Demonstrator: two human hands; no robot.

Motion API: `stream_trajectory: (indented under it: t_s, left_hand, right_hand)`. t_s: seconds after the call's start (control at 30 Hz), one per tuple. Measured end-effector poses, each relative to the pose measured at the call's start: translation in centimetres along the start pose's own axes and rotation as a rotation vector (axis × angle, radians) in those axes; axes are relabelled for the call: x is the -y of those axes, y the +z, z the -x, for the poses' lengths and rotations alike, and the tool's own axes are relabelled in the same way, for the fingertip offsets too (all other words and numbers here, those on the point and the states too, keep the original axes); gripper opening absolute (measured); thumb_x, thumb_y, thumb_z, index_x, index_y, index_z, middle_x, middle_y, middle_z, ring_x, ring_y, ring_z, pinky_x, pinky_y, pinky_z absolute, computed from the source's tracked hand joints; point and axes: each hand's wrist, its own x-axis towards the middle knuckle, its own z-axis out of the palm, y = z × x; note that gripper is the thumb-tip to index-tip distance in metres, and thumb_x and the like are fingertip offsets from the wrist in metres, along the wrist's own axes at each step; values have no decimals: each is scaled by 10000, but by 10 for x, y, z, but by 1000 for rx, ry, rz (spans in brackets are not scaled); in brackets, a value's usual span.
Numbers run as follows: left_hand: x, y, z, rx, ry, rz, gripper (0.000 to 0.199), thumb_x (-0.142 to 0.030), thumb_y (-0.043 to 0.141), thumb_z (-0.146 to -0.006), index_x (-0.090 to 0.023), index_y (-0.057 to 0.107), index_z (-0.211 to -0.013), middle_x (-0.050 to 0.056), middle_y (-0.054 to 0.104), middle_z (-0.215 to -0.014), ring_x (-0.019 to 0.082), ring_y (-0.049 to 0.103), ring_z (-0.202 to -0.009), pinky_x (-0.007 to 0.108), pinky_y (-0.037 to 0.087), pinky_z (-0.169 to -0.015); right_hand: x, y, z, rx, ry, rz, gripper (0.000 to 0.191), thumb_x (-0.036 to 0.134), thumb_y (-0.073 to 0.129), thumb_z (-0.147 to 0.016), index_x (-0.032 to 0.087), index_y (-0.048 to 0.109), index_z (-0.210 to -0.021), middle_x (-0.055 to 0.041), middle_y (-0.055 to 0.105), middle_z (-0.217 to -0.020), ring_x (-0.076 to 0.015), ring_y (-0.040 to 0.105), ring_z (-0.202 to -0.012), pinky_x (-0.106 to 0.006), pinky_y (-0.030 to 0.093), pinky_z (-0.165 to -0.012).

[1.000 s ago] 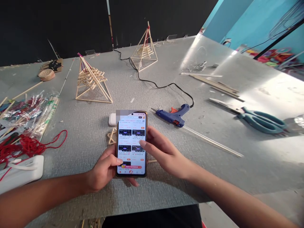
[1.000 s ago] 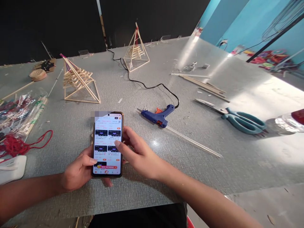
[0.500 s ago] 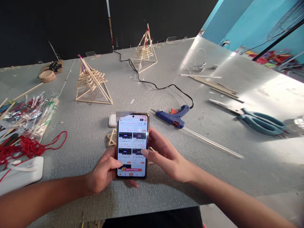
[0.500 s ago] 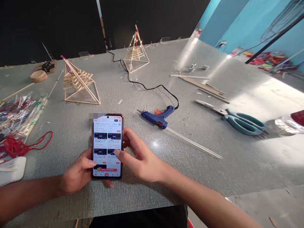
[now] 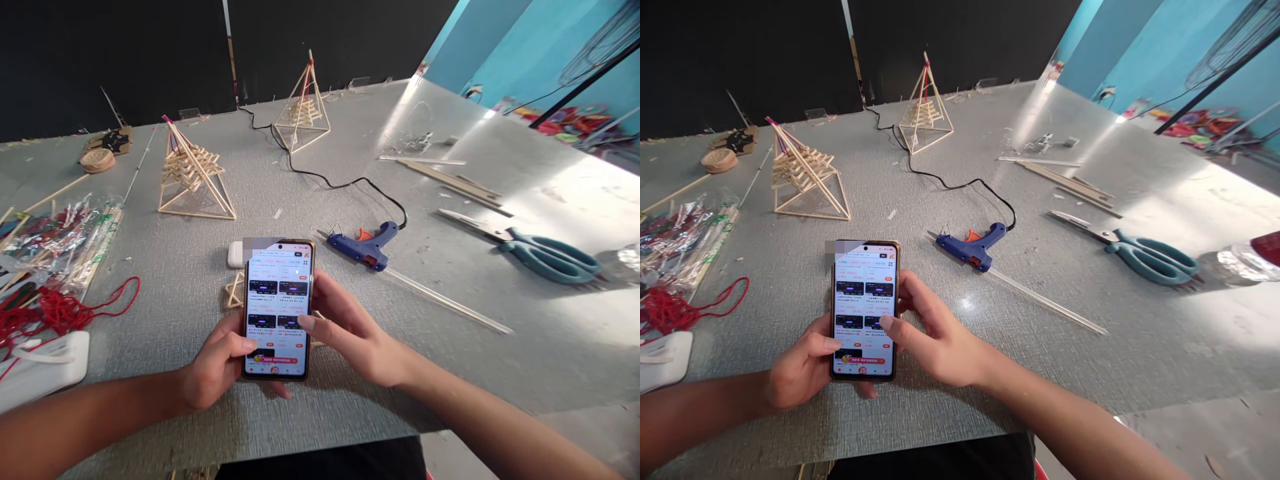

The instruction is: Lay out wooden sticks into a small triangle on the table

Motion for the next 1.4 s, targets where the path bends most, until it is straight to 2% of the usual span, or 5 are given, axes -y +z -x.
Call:
stream_trajectory:
  t_s: [0.33,0.87,1.0,1.2,1.4]
  left_hand:
    - [-2,2,1,18,8,-1,446,-313,600,-969,-216,652,-1401,151,751,-1287,301,759,-1069,438,703,-753]
    - [-1,-1,0,37,19,-11,461,-323,576,-977,-203,623,-1419,153,742,-1254,303,752,-1051,445,697,-746]
    - [-2,0,0,35,20,-13,461,-322,570,-978,-209,623,-1422,149,745,-1246,300,752,-1044,437,696,-743]
    - [-1,-1,1,33,2,-4,458,-315,539,-987,-205,613,-1426,157,743,-1269,315,749,-1066,450,691,-752]
    - [-5,1,1,25,-8,5,439,-327,569,-976,-227,644,-1397,128,752,-1224,297,747,-1014,448,689,-739]
  right_hand:
    - [-3,-1,1,-1,67,-46,403,429,585,-1040,265,529,-1404,-125,646,-1441,-312,627,-1325,-500,619,-1014]
    - [-1,-1,2,-14,95,-52,411,451,587,-1029,262,541,-1390,-125,629,-1482,-333,576,-1406,-499,623,-1021]
    - [0,-2,2,-9,98,-53,388,426,582,-1017,255,550,-1364,-127,641,-1449,-332,588,-1381,-469,634,-964]
    - [-2,-2,2,3,108,-97,421,338,574,-963,254,542,-1375,-109,685,-1312,-287,674,-1171,-398,632,-788]
    - [-3,-1,2,-40,108,-67,450,340,571,-983,278,541,-1428,-101,639,-1471,-315,591,-1370,-460,625,-962]
